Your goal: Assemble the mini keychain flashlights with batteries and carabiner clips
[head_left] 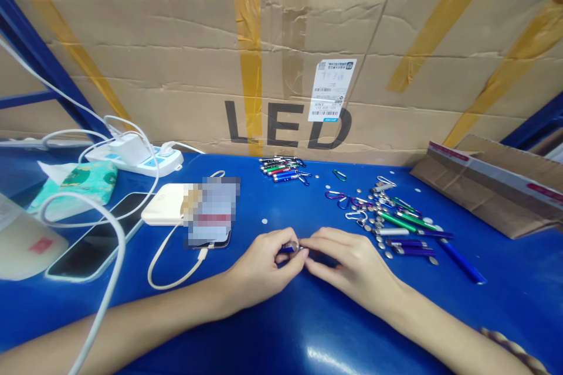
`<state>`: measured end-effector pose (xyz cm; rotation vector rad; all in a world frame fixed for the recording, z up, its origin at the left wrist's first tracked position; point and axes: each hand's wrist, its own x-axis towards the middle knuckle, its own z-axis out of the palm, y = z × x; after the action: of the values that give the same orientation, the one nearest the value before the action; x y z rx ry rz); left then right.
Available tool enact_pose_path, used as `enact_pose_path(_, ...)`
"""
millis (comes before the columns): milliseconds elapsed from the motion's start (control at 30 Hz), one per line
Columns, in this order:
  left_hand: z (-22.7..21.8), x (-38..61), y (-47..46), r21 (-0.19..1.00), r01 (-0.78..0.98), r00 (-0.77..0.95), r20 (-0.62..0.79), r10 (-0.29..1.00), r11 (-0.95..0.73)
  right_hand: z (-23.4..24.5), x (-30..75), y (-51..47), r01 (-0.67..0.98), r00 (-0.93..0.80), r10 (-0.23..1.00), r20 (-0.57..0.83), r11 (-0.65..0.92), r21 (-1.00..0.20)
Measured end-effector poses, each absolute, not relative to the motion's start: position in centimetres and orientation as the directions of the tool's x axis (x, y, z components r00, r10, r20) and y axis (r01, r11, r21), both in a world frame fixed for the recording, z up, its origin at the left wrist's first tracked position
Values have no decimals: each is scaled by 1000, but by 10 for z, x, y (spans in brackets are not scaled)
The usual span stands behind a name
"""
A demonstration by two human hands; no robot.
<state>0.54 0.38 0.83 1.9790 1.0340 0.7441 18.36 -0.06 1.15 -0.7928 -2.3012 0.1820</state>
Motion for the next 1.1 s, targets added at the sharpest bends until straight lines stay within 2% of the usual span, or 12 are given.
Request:
enact_pose_path(200,12,3,5,891,334,511,103,853,-308,13,185,0,454,-567,544,618,833,-317)
enact_pose_path(433,18,0,5,928,215,535,149,832,-305,14,186,2,402,-557,537,634,842,-359)
enact_pose_path(700,16,0,8,911,238,518,174,838,-336,19,183,1,437,-456,535,711,831,-345)
enact_pose_path(833,13,0,7,863,320,511,190,838,-391,26,184,0,441,-407,566,717,809,-388)
enact_pose_path(967,6,0,6,787,405,515,224,827,-465,32,186,-3,437,-492,588,642,804,-403)
enact_pose_path(1100,4,1,4,668,478,539,289,791,-570,35,186,-4,553,-575,629,524,770,-317)
